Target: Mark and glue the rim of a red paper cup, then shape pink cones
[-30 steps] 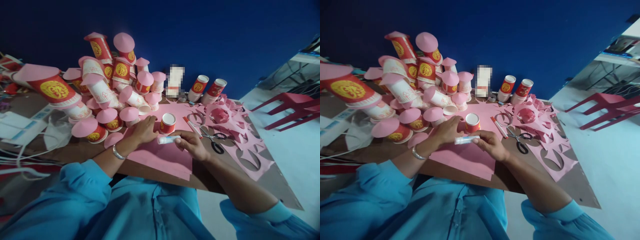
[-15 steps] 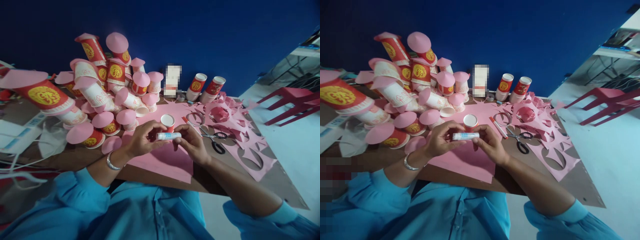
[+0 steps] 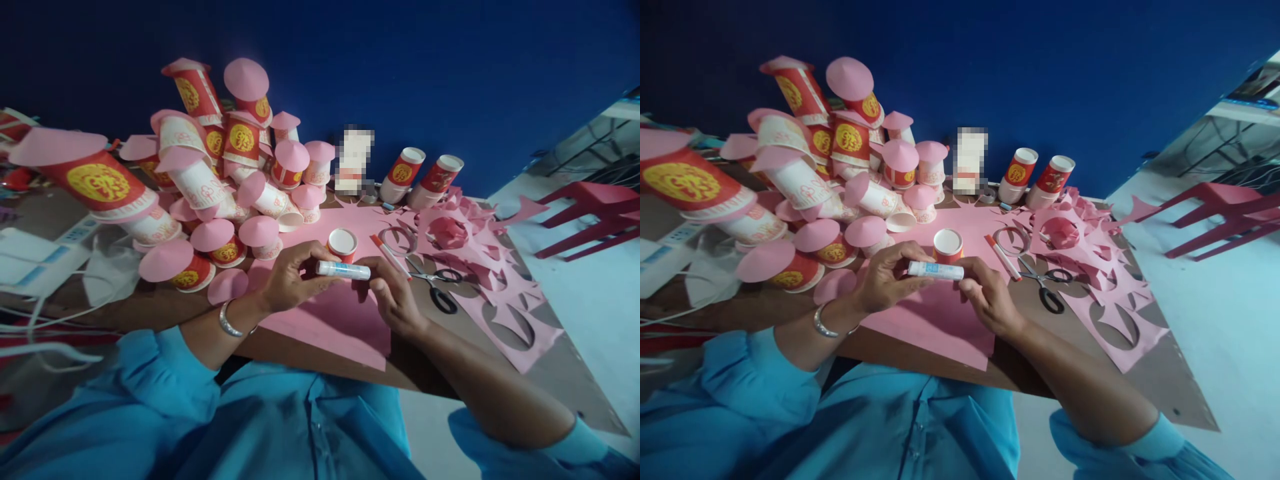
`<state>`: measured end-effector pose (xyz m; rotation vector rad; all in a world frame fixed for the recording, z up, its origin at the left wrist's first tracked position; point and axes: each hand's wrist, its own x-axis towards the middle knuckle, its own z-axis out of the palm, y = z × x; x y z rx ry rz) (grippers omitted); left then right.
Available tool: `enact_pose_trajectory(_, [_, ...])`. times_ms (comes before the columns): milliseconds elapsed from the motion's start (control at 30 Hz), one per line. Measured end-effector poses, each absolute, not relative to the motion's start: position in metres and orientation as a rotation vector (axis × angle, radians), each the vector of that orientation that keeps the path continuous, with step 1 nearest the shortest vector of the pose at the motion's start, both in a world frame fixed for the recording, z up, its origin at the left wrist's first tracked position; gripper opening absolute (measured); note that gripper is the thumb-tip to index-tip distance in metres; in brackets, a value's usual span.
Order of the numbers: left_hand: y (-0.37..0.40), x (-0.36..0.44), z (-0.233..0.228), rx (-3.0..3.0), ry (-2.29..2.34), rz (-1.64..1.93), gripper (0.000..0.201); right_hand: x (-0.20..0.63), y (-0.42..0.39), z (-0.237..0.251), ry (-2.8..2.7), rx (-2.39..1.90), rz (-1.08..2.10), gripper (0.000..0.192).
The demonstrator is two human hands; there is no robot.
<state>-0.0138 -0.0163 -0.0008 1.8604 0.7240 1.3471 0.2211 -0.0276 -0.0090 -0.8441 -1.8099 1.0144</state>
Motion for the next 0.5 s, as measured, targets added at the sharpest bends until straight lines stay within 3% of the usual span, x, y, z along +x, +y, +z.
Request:
enact_pose_trajectory(100, [-0.0156,-0.0136,-0.0007,1.821,0.746,1.313,0.026,0.2211,-0.0292,-0.0061,-1.903,-0.939,0.796,0.051])
enact_pose_trajectory(300, [-0.0148,-0.0117,-0.0029,1.802,0.730,1.286,0.027,0.2206,-0.0289,-0.0035,-1.899,-0.897,1.150,0.065])
enact_pose_trajectory(500, [-0.0146,-0.0123,-0.0050,1.795,0.757,1.279,0.029,0.2208,-0.0275,-0.0045,-1.914,-0.900,0.928,0.051])
